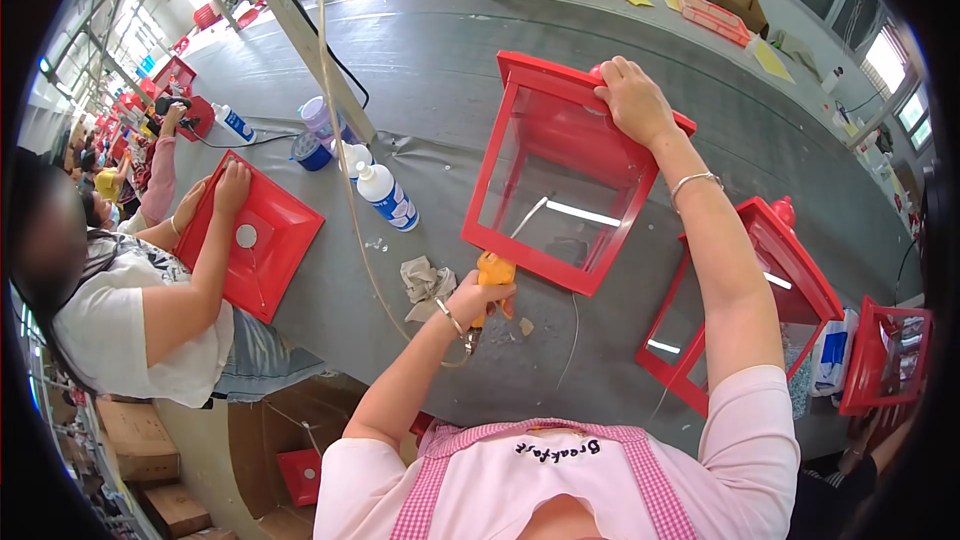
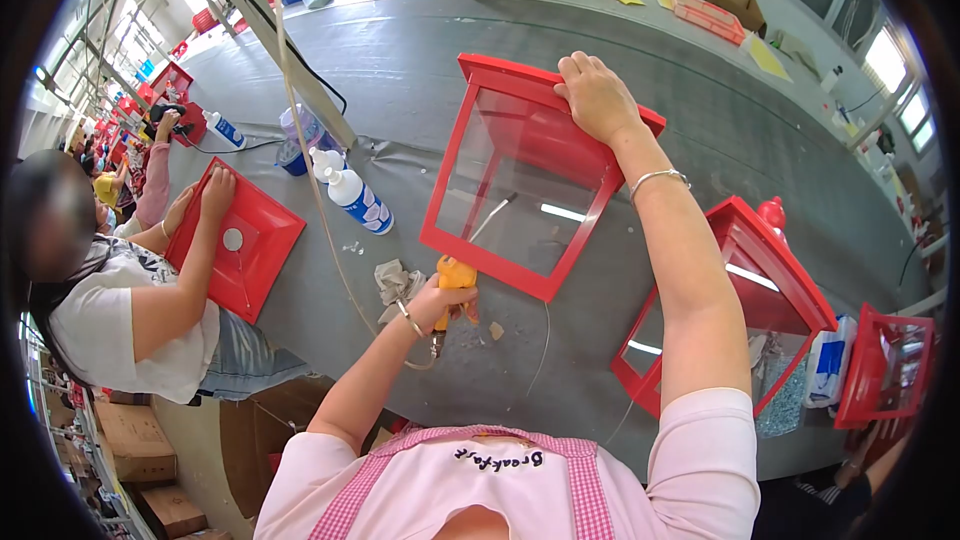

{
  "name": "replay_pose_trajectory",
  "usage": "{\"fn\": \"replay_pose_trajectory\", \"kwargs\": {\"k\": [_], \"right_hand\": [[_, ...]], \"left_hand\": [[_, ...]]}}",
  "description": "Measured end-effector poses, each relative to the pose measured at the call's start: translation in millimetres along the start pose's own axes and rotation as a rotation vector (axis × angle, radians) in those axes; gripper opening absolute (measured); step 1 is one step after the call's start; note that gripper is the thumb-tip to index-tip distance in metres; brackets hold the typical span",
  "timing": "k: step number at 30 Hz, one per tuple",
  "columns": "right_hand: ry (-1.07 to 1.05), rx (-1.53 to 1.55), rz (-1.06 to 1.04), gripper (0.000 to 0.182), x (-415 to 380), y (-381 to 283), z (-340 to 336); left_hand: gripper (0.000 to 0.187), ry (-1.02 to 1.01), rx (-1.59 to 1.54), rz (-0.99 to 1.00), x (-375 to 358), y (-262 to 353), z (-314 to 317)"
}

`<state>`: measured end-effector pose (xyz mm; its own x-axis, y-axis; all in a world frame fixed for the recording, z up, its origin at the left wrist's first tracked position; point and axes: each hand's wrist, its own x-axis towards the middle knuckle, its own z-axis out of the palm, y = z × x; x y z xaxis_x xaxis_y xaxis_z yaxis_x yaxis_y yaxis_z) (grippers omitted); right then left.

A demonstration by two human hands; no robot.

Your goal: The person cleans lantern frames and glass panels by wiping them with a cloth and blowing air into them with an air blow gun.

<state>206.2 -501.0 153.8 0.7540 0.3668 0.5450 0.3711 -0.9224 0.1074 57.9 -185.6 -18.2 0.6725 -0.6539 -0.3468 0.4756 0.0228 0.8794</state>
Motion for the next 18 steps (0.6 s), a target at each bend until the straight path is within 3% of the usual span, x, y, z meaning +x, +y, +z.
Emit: {"fn": "replay_pose_trajectory", "kwargs": {"k": [3,4,7,11,16,18], "right_hand": [[-0.001,0.012,0.0,0.019,1.8,-2.8,-2.6],[-0.008,0.015,0.009,0.019,2.0,-3.5,-3.8],[-0.014,0.025,0.023,0.019,3.0,-5.3,-3.2],[-0.015,0.038,0.035,0.02,4.5,-3.6,-5.6],[-0.015,0.053,0.038,0.021,6.6,-7.9,-4.1],[-0.023,0.054,0.051,0.021,4.6,-8.1,-4.1]], "left_hand": [[0.022,0.307,0.186,-0.002,0.2,-11.7,5.5],[0.022,0.313,0.188,0.003,-3.1,-13.7,9.1],[0.029,0.684,0.789,0.252,-15.6,-21.6,21.4],[0.032,0.848,0.857,0.273,-19.4,-33.4,14.3],[0.035,0.859,0.846,0.148,-20.7,-31.4,1.7],[0.035,0.652,0.854,0.009,-26.9,-25.8,5.0]]}}
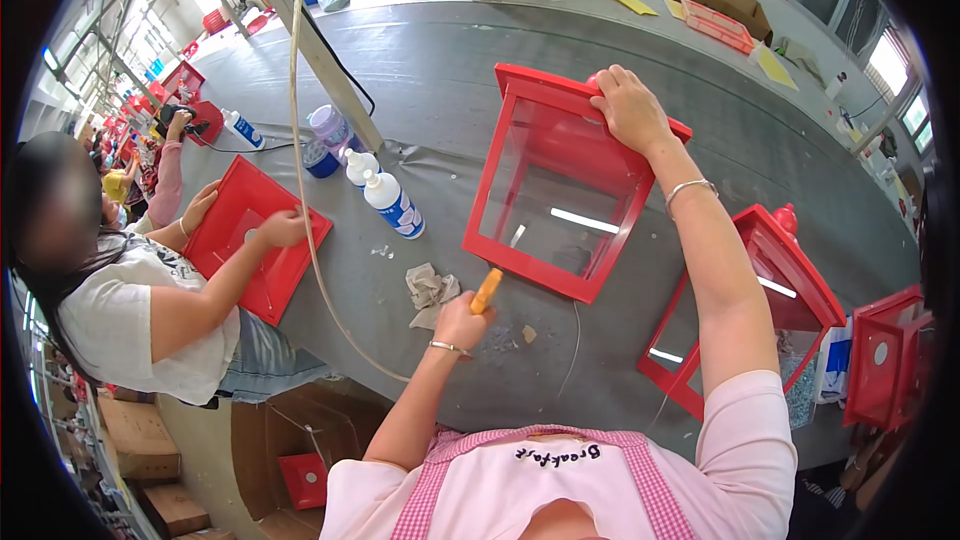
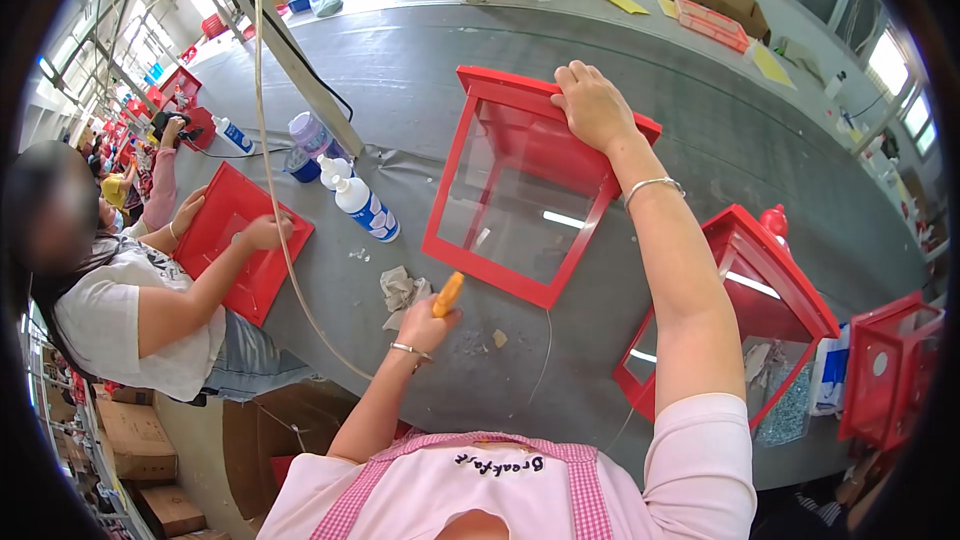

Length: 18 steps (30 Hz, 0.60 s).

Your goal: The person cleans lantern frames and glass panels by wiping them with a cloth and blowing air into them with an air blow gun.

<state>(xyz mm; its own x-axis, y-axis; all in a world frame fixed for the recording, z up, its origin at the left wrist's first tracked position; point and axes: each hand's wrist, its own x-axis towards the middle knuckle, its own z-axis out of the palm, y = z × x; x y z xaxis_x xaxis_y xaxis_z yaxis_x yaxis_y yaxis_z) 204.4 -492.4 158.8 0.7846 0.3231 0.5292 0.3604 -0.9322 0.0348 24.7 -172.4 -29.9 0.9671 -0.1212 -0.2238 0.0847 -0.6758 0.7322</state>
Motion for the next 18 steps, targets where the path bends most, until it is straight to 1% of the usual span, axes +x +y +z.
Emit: {"fn": "replay_pose_trajectory", "kwargs": {"k": [1,2,5,6,9,10,13,14,17,18], "right_hand": [[0.013,-0.006,-0.01,0.02,1.3,0.3,1.2],[0.026,-0.011,-0.019,0.019,2.3,0.4,2.3],[0.04,-0.014,-0.028,0.019,1.6,1.5,7.5],[0.043,-0.018,-0.031,0.019,2.1,1.8,8.6],[0.042,-0.026,-0.031,0.019,3.3,-0.3,8.7],[0.037,-0.027,-0.021,0.019,3.5,-1.5,8.1],[0.025,-0.021,-0.013,0.02,4.2,-0.8,10.2],[0.025,-0.016,-0.016,0.022,4.9,-0.2,11.1],[0.021,-0.013,-0.017,0.023,3.7,-0.3,13.2],[0.019,-0.016,-0.015,0.023,4.1,-0.9,12.9]], "left_hand": [[0.034,-0.118,0.013,-0.018,-3.2,4.0,-3.2],[0.034,-0.124,0.014,-0.021,-6.2,9.9,-5.4],[0.034,-0.402,0.004,0.102,-12.0,40.0,-10.4],[0.034,-0.403,0.003,0.101,-9.8,42.0,-4.8],[0.033,-0.213,-0.04,0.086,0.3,44.7,15.5],[0.033,-0.213,-0.041,0.087,1.8,44.3,19.5],[0.029,-0.043,-0.02,0.167,1.4,44.1,24.7],[0.029,-0.044,-0.018,0.165,-0.3,45.4,21.9],[0.028,-0.25,0.028,0.041,-6.8,47.5,11.2],[0.028,-0.247,0.026,0.039,-8.5,43.2,10.3]]}}
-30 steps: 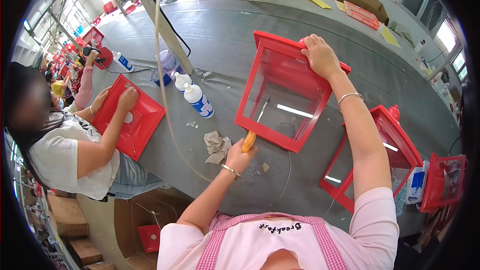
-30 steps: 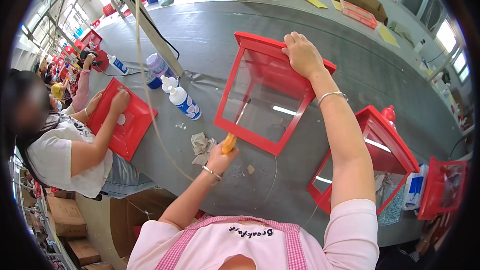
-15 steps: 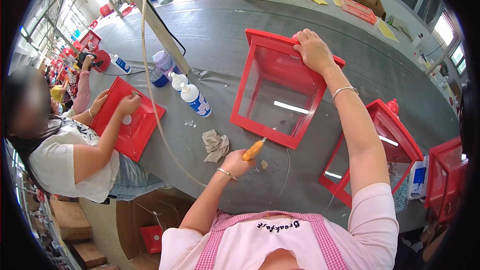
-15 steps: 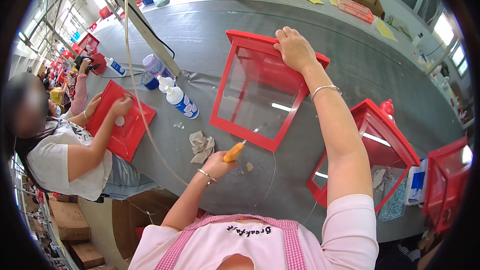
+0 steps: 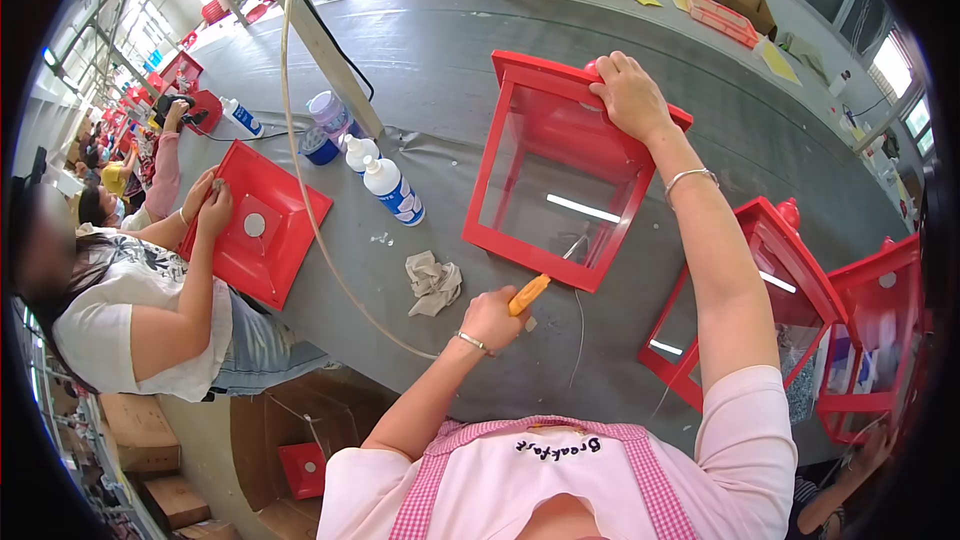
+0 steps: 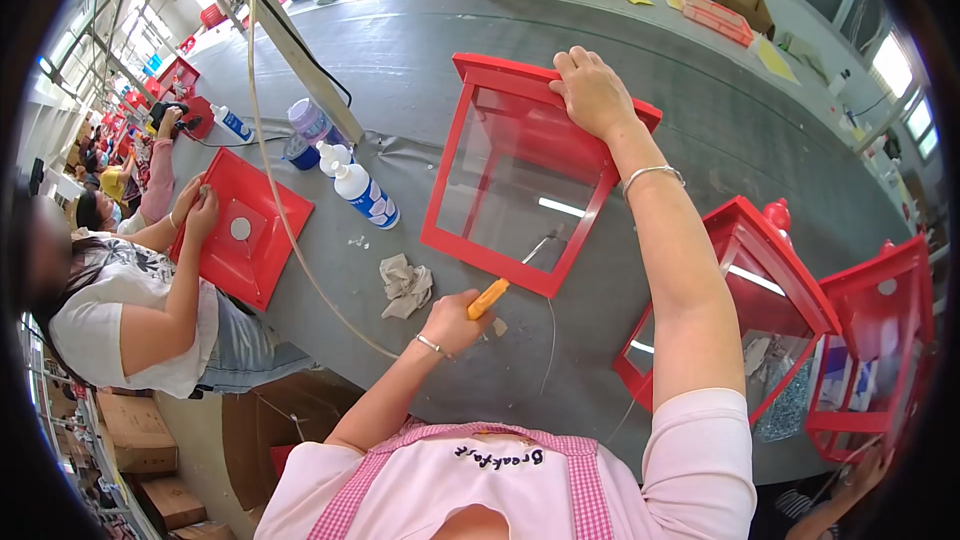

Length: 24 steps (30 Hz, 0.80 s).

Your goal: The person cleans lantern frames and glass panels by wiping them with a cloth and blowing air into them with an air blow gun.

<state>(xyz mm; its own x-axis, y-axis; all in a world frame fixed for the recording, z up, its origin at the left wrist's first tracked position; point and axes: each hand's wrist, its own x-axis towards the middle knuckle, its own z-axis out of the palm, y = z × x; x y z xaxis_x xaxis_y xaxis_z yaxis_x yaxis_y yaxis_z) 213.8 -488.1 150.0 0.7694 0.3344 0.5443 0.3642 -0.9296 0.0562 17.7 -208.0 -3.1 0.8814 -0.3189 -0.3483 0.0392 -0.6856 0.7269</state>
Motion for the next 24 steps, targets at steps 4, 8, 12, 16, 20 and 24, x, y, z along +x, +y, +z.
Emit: {"fn": "replay_pose_trajectory", "kwargs": {"k": [4,8,12,16,20,24], "right_hand": [[0.019,-0.015,-0.009,0.02,2.5,-1.6,3.5],[0.011,-0.014,-0.001,0.021,4.4,-4.4,4.3],[0.025,-0.019,0.003,0.022,3.1,-3.6,4.7],[0.025,-0.024,0.03,0.023,5.0,-10.2,7.3],[0.025,-0.054,0.093,0.026,4.4,-14.7,2.7],[0.139,-0.024,0.116,0.033,-17.9,-53.6,-26.8]], "left_hand": [[0.026,0.221,0.027,0.211,-8.9,-35.1,5.6],[0.026,0.43,0.074,0.168,-4.6,-60.5,10.6],[0.029,0.479,0.065,0.063,-5.7,-67.3,5.9],[0.027,0.252,0.064,0.166,-25.0,-64.5,-4.2],[0.029,0.031,0.106,0.122,-53.2,-71.7,-23.8],[0.031,0.074,0.219,0.157,-87.9,-104.2,-23.4]]}}
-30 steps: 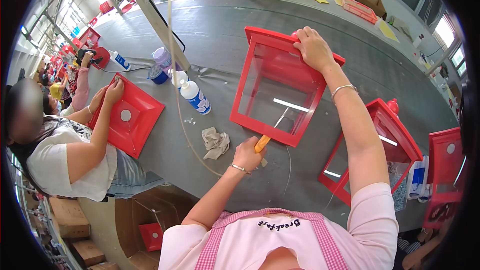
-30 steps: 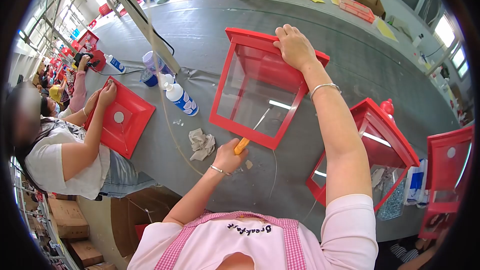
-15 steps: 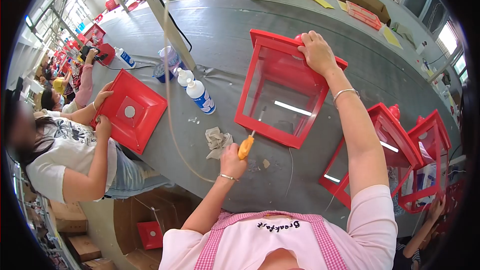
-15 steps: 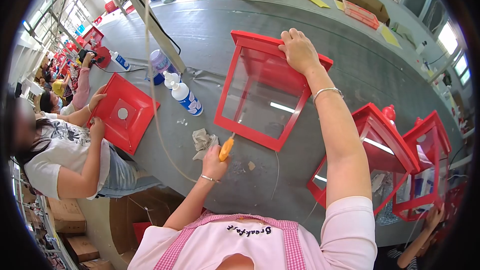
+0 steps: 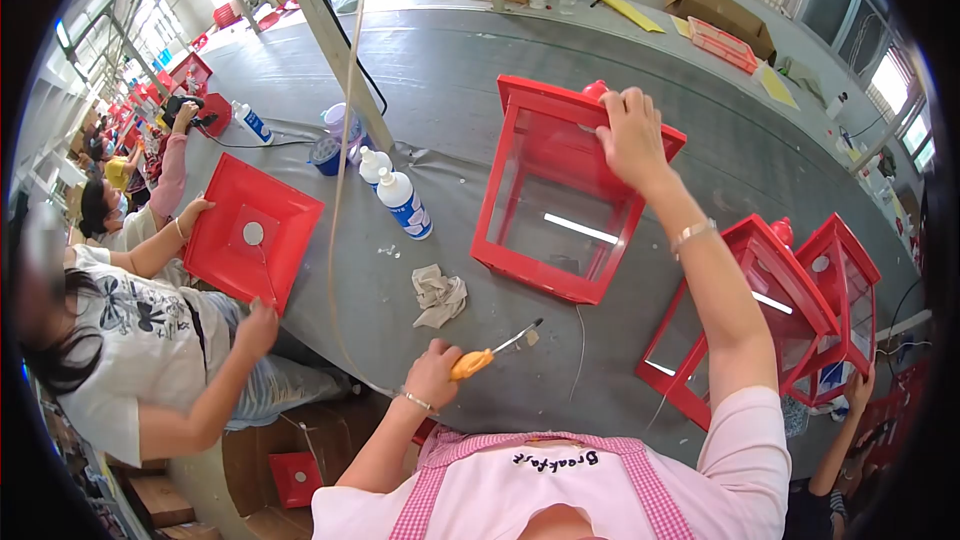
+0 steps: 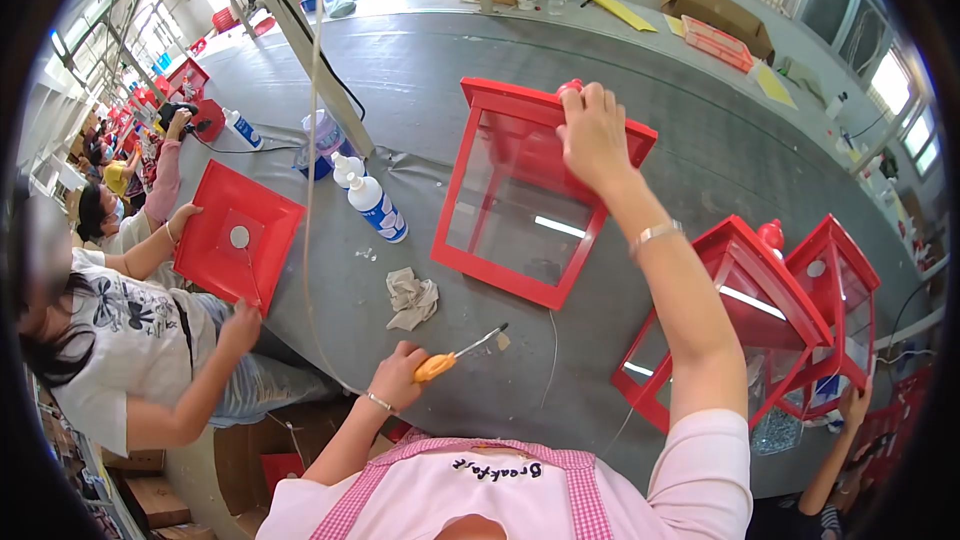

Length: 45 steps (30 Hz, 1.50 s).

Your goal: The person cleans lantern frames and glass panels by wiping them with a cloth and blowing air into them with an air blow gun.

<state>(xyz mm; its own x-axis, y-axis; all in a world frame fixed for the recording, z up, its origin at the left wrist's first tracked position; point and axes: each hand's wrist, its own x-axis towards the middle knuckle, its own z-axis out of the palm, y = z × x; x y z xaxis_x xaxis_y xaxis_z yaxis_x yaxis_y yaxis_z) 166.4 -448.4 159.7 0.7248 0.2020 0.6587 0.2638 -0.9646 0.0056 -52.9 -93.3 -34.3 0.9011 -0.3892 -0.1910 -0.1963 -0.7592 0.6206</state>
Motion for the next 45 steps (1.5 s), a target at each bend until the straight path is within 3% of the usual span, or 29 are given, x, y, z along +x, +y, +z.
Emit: {"fn": "replay_pose_trajectory", "kwargs": {"k": [2,4,5,6,8,9,12,13,16,17,20,21,23,27,31,34,38,39,42,43,45], "right_hand": [[0.061,0.185,-0.043,0.026,-24.4,-36.2,-24.2],[-0.41,0.743,0.152,0.015,-52.2,-85.0,-67.9],[-0.538,0.92,0.071,0.013,-71.0,-108.4,-81.1],[-0.716,1.015,-0.092,0.021,-95.1,-121.0,-76.5],[-1.088,1.205,0.085,0.036,-143.7,-151.8,-69.4],[-1.083,1.203,0.084,0.036,-166.1,-160.1,-57.1],[-0.637,1.913,1.068,0.054,-211.3,-169.4,-4.3],[-0.642,1.911,1.055,0.054,-207.7,-169.3,5.1],[-0.051,2.299,1.033,0.063,-197.7,-170.8,26.0],[-0.06,2.303,1.027,0.063,-191.2,-169.2,29.7],[0.319,2.134,1.208,0.058,-147.9,-157.8,42.1],[0.315,2.142,1.197,0.058,-129.5,-152.6,41.4],[0.349,2.112,0.993,0.057,-91.9,-138.5,31.6],[0.449,2.146,0.899,0.058,-22.3,-84.1,48.9],[0.484,2.199,0.705,0.056,31.5,-26.8,102.1],[0.455,2.117,0.683,0.048,68.4,20.9,167.8],[0.513,1.98,0.915,0.057,62.9,69.1,252.9],[0.497,1.987,0.919,0.057,61.2,69.3,259.5],[0.119,1.879,1.301,0.055,40.3,69.1,254.9],[0.134,1.874,1.307,0.055,33.2,68.3,248.2],[-0.24,1.648,1.177,0.042,27.1,62.8,232.0]], "left_hand": [[0.033,0.123,0.056,-0.018,-13.9,-7.6,11.0],[0.034,0.15,0.067,-0.076,-20.9,-12.3,19.3],[0.035,0.176,0.086,-0.128,-23.8,-16.5,21.4],[0.035,0.2,0.106,-0.177,-27.5,-19.4,23.1],[0.036,0.207,0.106,-0.176,-30.5,-21.8,24.6],[0.037,0.221,0.103,-0.179,-30.6,-22.2,24.8],[0.037,0.236,0.106,-0.174,-31.8,-25.7,24.7],[0.038,0.224,0.111,-0.168,-32.5,-27.4,24.9],[0.039,0.207,0.117,-0.157,-35.1,-28.2,30.5],[0.04,0.195,0.125,-0.143,-35.4,-28.9,30.8],[0.041,0.212,0.119,-0.128,-33.9,-31.9,34.0],[0.042,0.224,0.104,-0.126,-33.2,-33.7,36.4],[0.043,0.229,0.09,-0.128,-31.7,-38.8,37.3],[0.045,0.241,0.061,-0.154,-26.9,-39.8,38.6],[0.049,0.244,0.059,-0.181,-26.5,-38.2,38.0],[0.051,0.207,0.072,-0.189,-24.2,-38.1,31.9],[0.051,0.229,0.053,-0.177,-22.6,-39.5,31.4],[0.051,0.232,0.049,-0.191,-21.7,-39.5,31.2],[0.05,0.226,0.069,-0.216,-20.9,-35.9,27.9],[0.05,0.218,0.072,-0.207,-24.3,-34.3,28.1],[0.049,0.238,0.075,-0.204,-24.5,-34.6,30.0]]}}
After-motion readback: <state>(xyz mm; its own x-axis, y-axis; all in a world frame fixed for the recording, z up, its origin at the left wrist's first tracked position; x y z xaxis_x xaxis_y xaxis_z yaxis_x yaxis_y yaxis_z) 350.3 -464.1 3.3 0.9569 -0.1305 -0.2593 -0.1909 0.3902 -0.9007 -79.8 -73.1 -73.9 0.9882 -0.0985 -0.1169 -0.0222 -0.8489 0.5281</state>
